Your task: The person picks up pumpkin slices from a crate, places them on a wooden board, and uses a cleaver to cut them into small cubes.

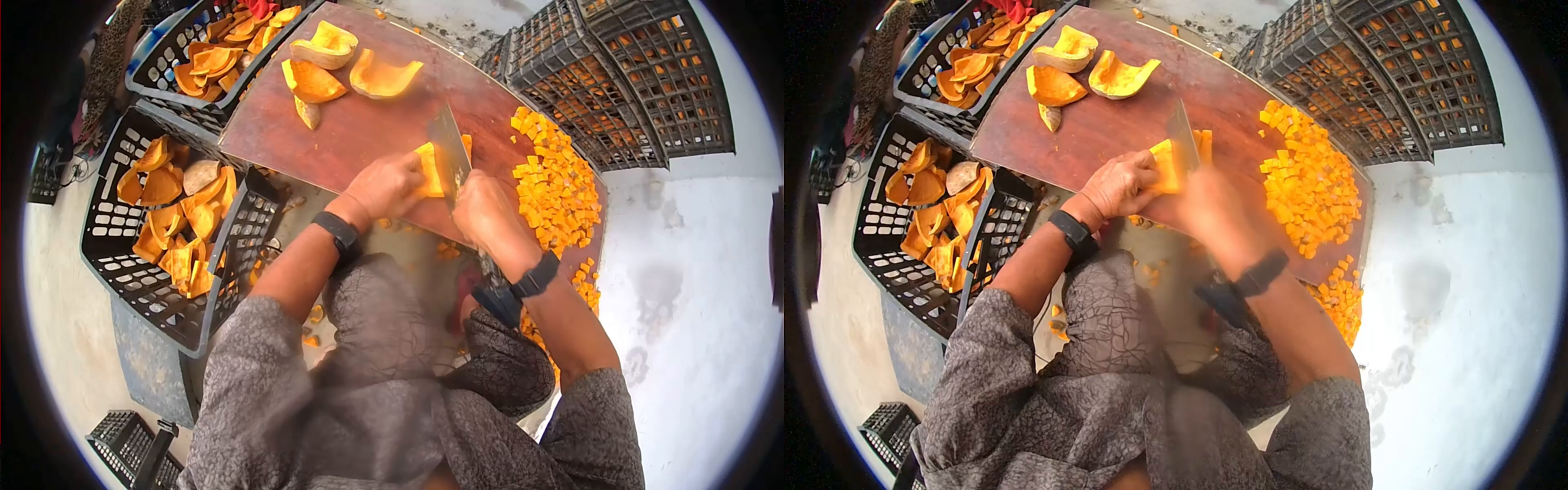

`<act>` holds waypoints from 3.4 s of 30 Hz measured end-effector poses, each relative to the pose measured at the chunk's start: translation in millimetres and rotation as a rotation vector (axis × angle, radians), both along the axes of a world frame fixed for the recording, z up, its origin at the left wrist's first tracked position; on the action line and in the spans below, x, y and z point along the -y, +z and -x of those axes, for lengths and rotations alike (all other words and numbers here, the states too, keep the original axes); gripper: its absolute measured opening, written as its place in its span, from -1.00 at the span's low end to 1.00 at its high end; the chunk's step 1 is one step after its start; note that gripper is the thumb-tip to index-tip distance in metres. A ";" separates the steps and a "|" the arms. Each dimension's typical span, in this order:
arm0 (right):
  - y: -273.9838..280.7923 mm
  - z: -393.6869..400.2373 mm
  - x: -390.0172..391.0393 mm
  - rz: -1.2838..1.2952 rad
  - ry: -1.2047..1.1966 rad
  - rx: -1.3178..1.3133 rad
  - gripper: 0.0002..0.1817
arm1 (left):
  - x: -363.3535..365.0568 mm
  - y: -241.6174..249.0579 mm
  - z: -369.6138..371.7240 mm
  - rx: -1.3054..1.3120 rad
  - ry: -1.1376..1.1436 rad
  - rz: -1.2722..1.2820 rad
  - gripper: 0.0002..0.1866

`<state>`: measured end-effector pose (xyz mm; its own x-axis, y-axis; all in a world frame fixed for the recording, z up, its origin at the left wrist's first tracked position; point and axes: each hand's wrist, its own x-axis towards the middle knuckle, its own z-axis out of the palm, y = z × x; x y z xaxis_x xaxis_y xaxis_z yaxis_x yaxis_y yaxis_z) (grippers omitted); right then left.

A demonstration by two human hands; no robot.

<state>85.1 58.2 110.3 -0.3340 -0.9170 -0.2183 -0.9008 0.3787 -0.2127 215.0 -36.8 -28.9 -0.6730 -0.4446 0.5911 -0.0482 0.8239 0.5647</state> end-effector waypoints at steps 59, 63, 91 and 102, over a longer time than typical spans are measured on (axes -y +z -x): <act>-59.3 24.1 1.3 0.133 -0.088 -0.044 -0.83 | -1.8 1.7 1.4 0.087 0.034 -0.060 -0.93; -57.8 30.0 -9.3 0.181 -0.037 -0.008 -0.84 | -4.1 6.0 0.7 0.059 0.036 -0.017 -0.91; -10.3 17.2 -8.8 0.112 0.114 -0.061 -0.83 | 9.4 1.3 4.8 0.065 0.095 -0.013 -0.87; -0.7 16.5 -9.9 0.119 0.119 0.039 -0.83 | 6.1 1.8 3.4 -0.044 0.055 -0.105 -0.83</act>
